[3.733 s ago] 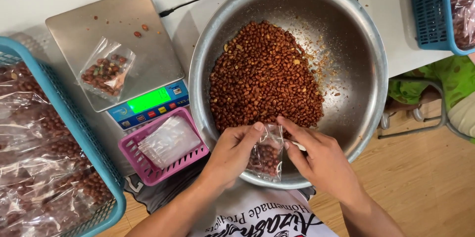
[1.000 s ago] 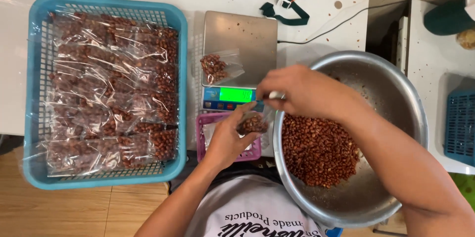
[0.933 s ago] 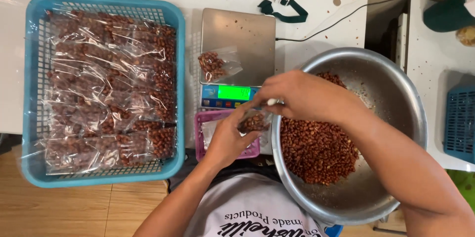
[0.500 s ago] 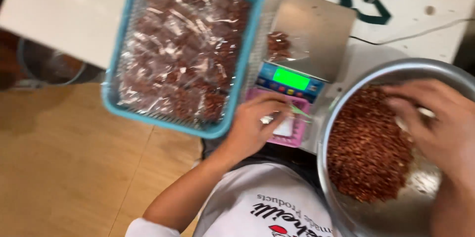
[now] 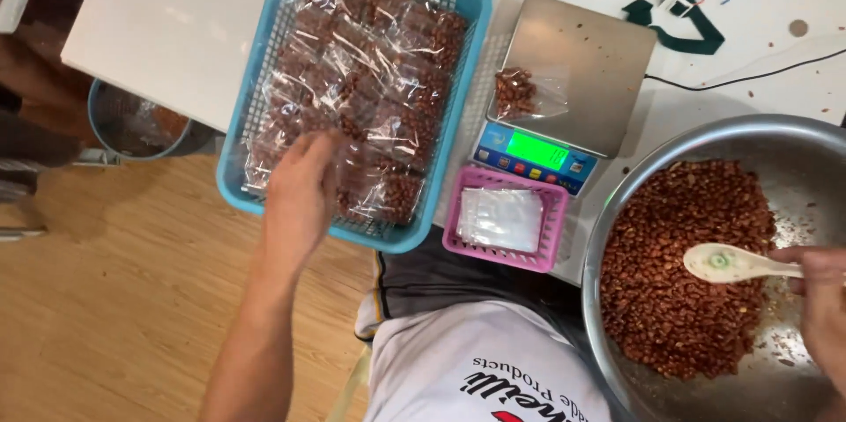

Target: Scooping roasted peanuts into small plastic bags, weighing them on a digital scale, and organizing them in a basket.

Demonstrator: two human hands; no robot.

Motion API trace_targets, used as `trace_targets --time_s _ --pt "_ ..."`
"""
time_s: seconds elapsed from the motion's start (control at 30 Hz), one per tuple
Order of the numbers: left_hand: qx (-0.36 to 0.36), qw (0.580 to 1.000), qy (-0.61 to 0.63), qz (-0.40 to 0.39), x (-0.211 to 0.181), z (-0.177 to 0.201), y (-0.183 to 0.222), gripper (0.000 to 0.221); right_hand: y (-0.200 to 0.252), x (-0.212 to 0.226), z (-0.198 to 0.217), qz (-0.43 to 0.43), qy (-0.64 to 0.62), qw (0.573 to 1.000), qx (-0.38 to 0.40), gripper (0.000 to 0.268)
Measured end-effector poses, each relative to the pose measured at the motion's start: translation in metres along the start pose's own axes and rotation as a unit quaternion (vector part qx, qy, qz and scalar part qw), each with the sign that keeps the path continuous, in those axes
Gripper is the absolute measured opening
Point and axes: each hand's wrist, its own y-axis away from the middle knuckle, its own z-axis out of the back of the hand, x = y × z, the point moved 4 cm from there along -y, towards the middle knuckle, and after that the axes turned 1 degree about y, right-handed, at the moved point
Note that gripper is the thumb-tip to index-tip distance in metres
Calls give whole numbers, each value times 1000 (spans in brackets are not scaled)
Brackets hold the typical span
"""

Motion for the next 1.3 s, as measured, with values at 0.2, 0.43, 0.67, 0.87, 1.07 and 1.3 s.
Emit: trace_targets --time_s 0.2,0.43,0.67,0.87,1.07,1.3 --pt "97 984 -147 -10 17 29 -54 44 4 31 -3 -47 -19 999 -3 21" --pt "77 992 -104 13 45 58 -163 27 17 18 -14 -42 14 999 -32 27" --pt "92 985 -124 -73 132 -7 -250 19 67 10 -19 -164 -64 974 -143 27" --pt "22 931 -351 -96 211 -58 -255 19 90 -12 -11 -187 -113 962 -162 23" --pt "-122 929 -303 -176 116 -54 -210 28 71 100 21 -223 -8 966 -127 21" --pt "362 906 -215 -49 -107 -204 -11 44 43 137 2 -132 -90 979 -123 17"
